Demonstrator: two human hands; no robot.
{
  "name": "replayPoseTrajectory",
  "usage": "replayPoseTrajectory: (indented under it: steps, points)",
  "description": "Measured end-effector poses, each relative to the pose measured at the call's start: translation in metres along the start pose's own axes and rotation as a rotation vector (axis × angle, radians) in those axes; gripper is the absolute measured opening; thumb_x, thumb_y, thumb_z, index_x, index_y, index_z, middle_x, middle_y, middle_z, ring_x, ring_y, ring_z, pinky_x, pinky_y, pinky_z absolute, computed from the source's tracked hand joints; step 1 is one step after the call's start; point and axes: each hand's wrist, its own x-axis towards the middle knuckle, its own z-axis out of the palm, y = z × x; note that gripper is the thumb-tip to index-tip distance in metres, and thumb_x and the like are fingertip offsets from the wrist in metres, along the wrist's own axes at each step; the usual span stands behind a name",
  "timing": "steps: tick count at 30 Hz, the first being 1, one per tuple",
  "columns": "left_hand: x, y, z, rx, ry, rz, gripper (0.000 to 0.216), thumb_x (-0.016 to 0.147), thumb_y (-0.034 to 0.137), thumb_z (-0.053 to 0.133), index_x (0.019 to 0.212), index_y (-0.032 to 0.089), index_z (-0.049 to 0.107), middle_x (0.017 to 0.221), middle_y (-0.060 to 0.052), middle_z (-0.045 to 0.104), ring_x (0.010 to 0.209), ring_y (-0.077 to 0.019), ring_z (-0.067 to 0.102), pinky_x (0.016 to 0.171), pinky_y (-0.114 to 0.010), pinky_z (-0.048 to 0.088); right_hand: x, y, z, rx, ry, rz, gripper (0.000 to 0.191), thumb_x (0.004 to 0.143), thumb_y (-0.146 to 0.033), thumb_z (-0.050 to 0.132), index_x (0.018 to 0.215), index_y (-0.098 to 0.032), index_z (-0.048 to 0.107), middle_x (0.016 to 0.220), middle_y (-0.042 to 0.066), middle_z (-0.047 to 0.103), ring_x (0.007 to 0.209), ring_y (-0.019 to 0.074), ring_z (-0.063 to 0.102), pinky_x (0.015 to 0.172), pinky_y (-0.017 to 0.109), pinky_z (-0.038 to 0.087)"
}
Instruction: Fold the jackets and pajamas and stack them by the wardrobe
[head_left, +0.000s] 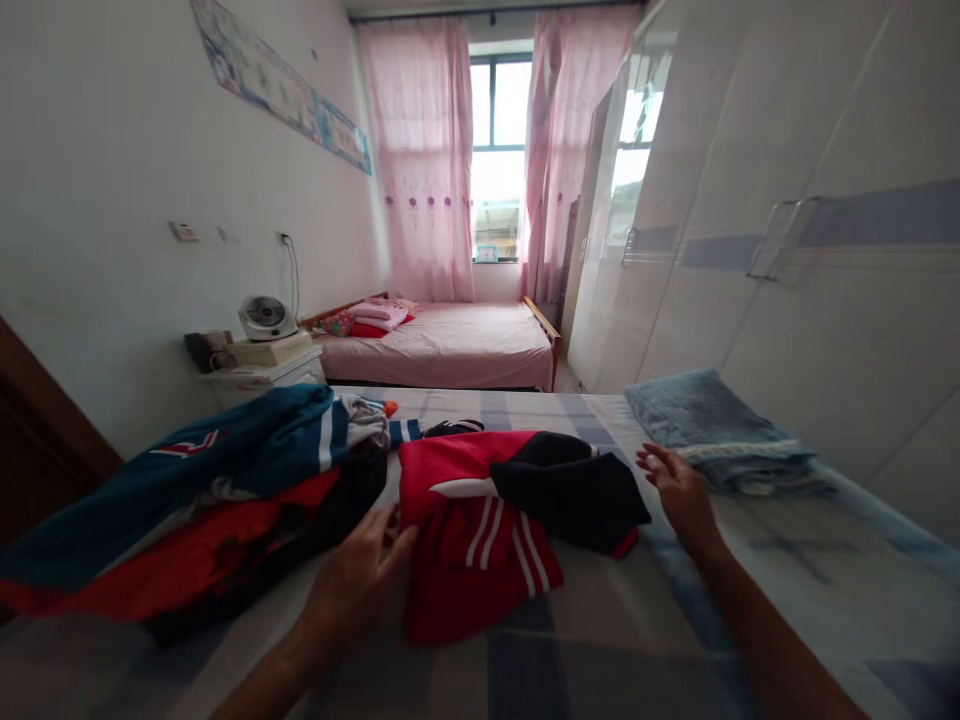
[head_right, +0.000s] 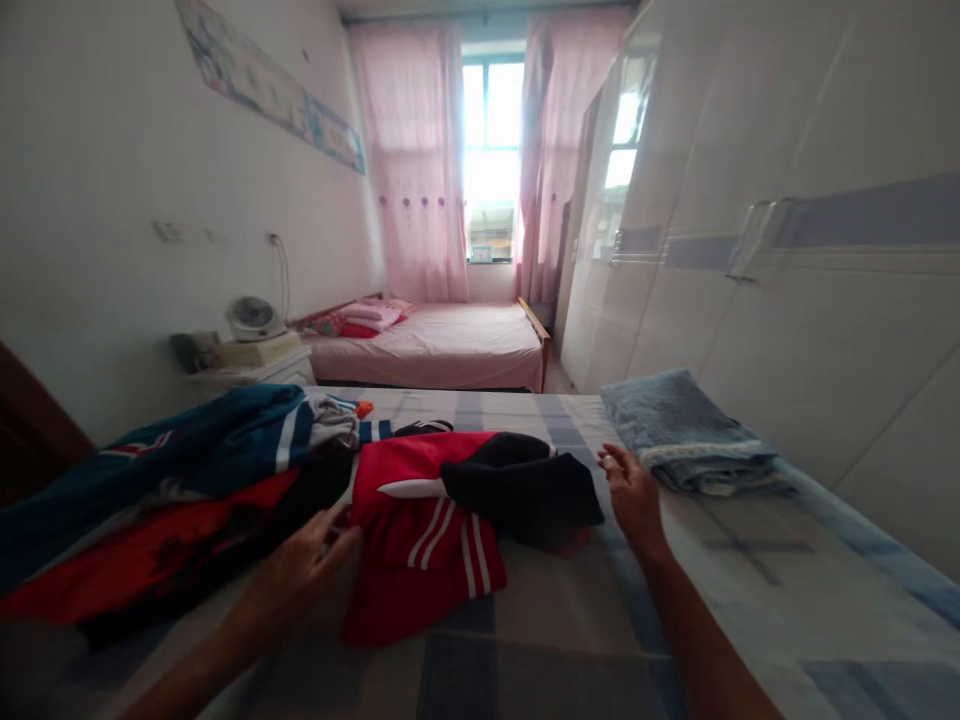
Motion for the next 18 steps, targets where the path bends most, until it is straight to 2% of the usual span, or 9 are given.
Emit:
replayPoseTrajectory:
  steps: [1, 3, 5, 7, 9, 11, 13, 16, 18]
  points:
    - [-0.013, 0.001, 0.003, 0.097, -0.095, 0.017, 0.046, 0.081, 0.05, 0.043, 0.112, 0.019, 0.055, 0.105, -0.01, 0.062, 0.095, -0.0265, 0.06, 0.084, -0.037, 0.043, -0.002, -0.014, -0.006, 0.015, 0.008, -0.018, 0.046, 0.089, -0.04, 0.031, 0.124, -0.015, 0.049, 0.111, 0.013, 0.065, 0.095, 0.0221, 0.065, 0.083, 0.038, 0.051]
    - [-0.029, 0.002, 0.012, 0.256, -0.208, 0.056, 0.044, 0.075, 0.049, 0.053, 0.107, 0.02, 0.056, 0.105, -0.009, 0.062, 0.098, -0.0271, 0.059, 0.082, -0.035, 0.043, -0.013, -0.051, -0.011, 0.001, -0.071, -0.155, 0.047, 0.086, -0.045, 0.042, 0.126, -0.02, 0.048, 0.12, 0.011, 0.061, 0.105, 0.0233, 0.06, 0.09, 0.04, 0.047]
    - [-0.032, 0.002, 0.022, 0.341, -0.22, 0.083, 0.04, 0.07, 0.04, 0.058, 0.104, 0.019, 0.057, 0.107, -0.01, 0.062, 0.098, -0.0274, 0.059, 0.08, -0.034, 0.043, -0.03, -0.09, -0.007, -0.101, -0.249, -0.405, 0.054, 0.081, -0.044, 0.053, 0.13, -0.023, 0.045, 0.131, 0.009, 0.053, 0.118, 0.0253, 0.05, 0.098, 0.043, 0.04]
    - [-0.028, 0.002, 0.03, 0.343, -0.219, 0.103, 0.027, 0.072, 0.028, 0.052, 0.097, 0.017, 0.058, 0.099, -0.009, 0.063, 0.092, -0.0253, 0.06, 0.077, -0.033, 0.043, -0.046, -0.12, 0.007, -0.228, -0.377, -0.629, 0.064, 0.077, -0.039, 0.06, 0.135, -0.023, 0.04, 0.139, 0.009, 0.045, 0.129, 0.027, 0.038, 0.106, 0.047, 0.03]
    - [-0.02, 0.006, 0.03, 0.269, -0.191, 0.152, 0.021, 0.073, 0.019, 0.044, 0.088, 0.018, 0.059, 0.089, -0.007, 0.064, 0.084, -0.0226, 0.061, 0.074, -0.031, 0.043, -0.055, -0.137, 0.024, -0.309, -0.409, -0.714, 0.056, 0.078, -0.028, 0.058, 0.131, -0.021, 0.045, 0.134, 0.009, 0.05, 0.128, 0.0272, 0.039, 0.108, 0.049, 0.023]
    - [-0.013, 0.014, 0.019, 0.097, -0.134, 0.199, 0.019, 0.073, 0.018, 0.042, 0.081, 0.018, 0.059, 0.081, -0.005, 0.064, 0.078, -0.0204, 0.06, 0.07, -0.029, 0.042, -0.055, -0.142, 0.035, -0.301, -0.413, -0.655, 0.034, 0.081, -0.02, 0.048, 0.114, -0.018, 0.057, 0.116, 0.01, 0.061, 0.114, 0.0249, 0.052, 0.105, 0.047, 0.029]
    - [-0.008, 0.024, -0.004, -0.171, -0.102, 0.19, 0.016, 0.075, 0.023, 0.043, 0.078, 0.018, 0.058, 0.07, -0.001, 0.06, 0.065, -0.0163, 0.056, 0.06, -0.025, 0.041, -0.047, -0.143, 0.034, -0.18, -0.399, -0.502, 0.025, 0.085, -0.021, 0.041, 0.098, -0.018, 0.062, 0.099, 0.008, 0.066, 0.098, 0.0217, 0.059, 0.096, 0.041, 0.04]
    - [-0.004, 0.038, -0.052, -0.569, -0.044, 0.095, 0.018, 0.076, 0.032, 0.049, 0.081, 0.018, 0.058, 0.054, 0.005, 0.05, 0.045, -0.0098, 0.043, 0.043, -0.02, 0.032, -0.031, -0.139, 0.007, 0.116, -0.311, -0.197, 0.029, 0.085, -0.037, 0.044, 0.1, -0.02, 0.063, 0.097, 0.006, 0.068, 0.091, 0.0228, 0.063, 0.084, 0.037, 0.049]
    - [0.003, 0.047, -0.086, -0.749, 0.1, 0.005, 0.018, 0.075, 0.032, 0.053, 0.086, 0.018, 0.059, 0.051, 0.007, 0.047, 0.04, -0.0079, 0.038, 0.039, -0.019, 0.028, -0.021, -0.13, -0.022, 0.265, -0.195, -0.046, 0.041, 0.084, -0.046, 0.044, 0.109, -0.02, 0.061, 0.098, 0.006, 0.07, 0.088, 0.0245, 0.065, 0.078, 0.038, 0.053]
